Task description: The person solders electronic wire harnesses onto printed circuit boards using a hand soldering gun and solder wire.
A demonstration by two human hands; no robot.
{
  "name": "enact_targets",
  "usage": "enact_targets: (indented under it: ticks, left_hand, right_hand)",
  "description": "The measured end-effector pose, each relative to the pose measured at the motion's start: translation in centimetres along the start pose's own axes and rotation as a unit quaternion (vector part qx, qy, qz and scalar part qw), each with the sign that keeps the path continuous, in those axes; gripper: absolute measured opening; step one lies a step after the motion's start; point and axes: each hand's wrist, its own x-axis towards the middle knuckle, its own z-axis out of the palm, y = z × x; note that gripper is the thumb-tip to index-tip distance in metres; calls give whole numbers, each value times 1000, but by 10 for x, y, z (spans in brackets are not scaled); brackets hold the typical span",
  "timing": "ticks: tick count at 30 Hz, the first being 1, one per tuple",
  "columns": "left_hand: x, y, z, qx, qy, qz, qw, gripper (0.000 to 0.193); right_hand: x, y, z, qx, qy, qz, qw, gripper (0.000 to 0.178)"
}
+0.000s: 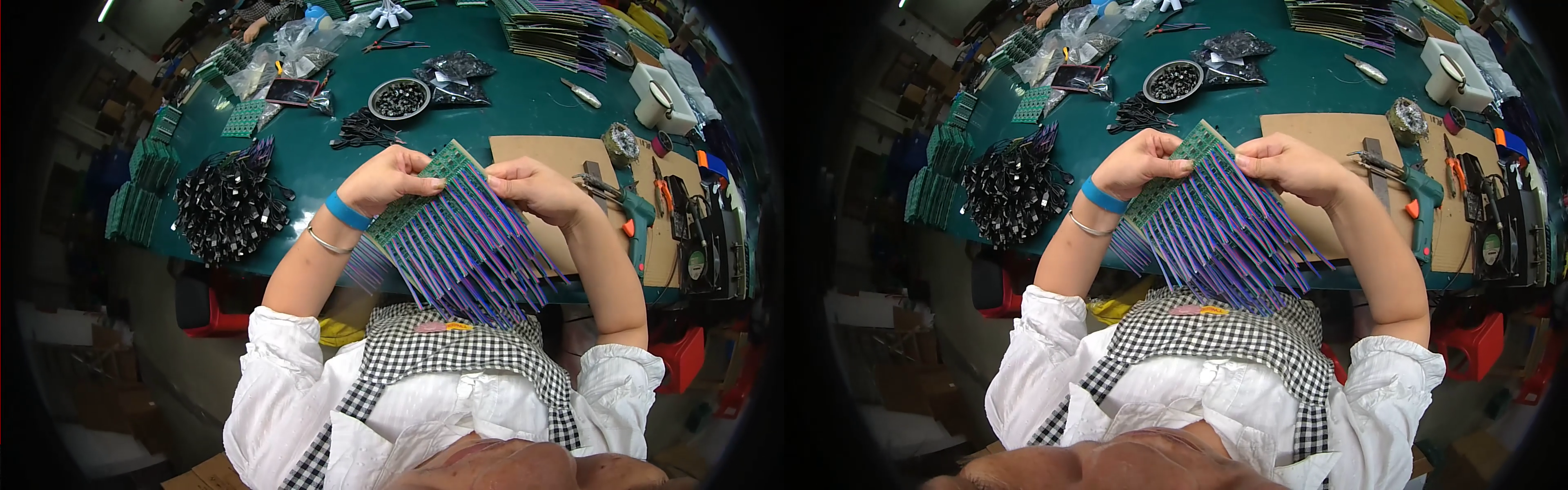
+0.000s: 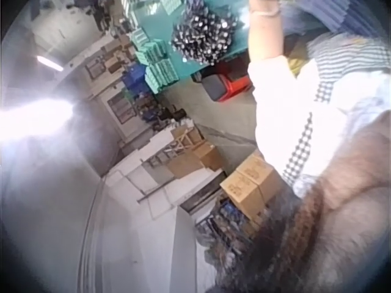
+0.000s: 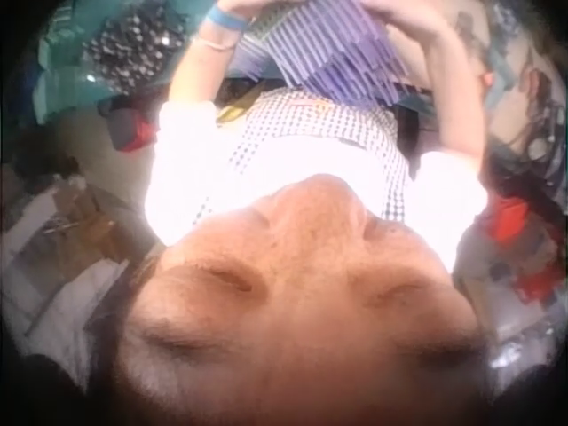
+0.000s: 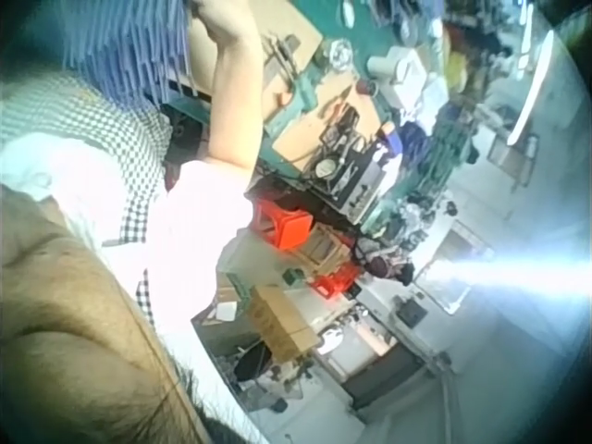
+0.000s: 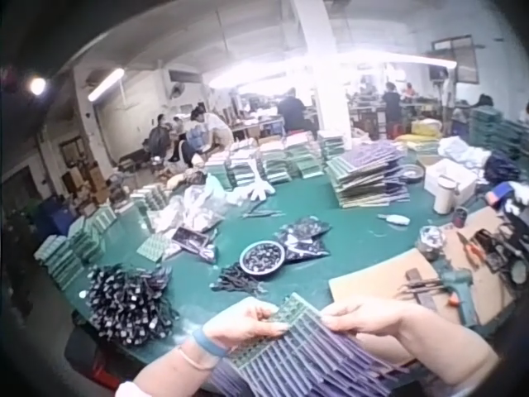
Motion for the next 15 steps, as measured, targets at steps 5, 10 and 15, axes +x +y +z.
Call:
enact_targets:
  ticks: [5, 10, 15]
  left_hand:
    - [-8, -6, -1, 102, 84, 29, 991, 17]
    - [-7, -4, 30, 501, 310, 241, 771, 19]
    - [-15, -14, 49, 572, 384, 281, 668, 17]
  right_hand:
    - [9, -3, 7, 11, 10, -12, 1000, 22]
    - [15, 3, 11, -71, 136, 4, 988, 27]
    - [18, 0, 15, -58, 112, -18, 992, 26]
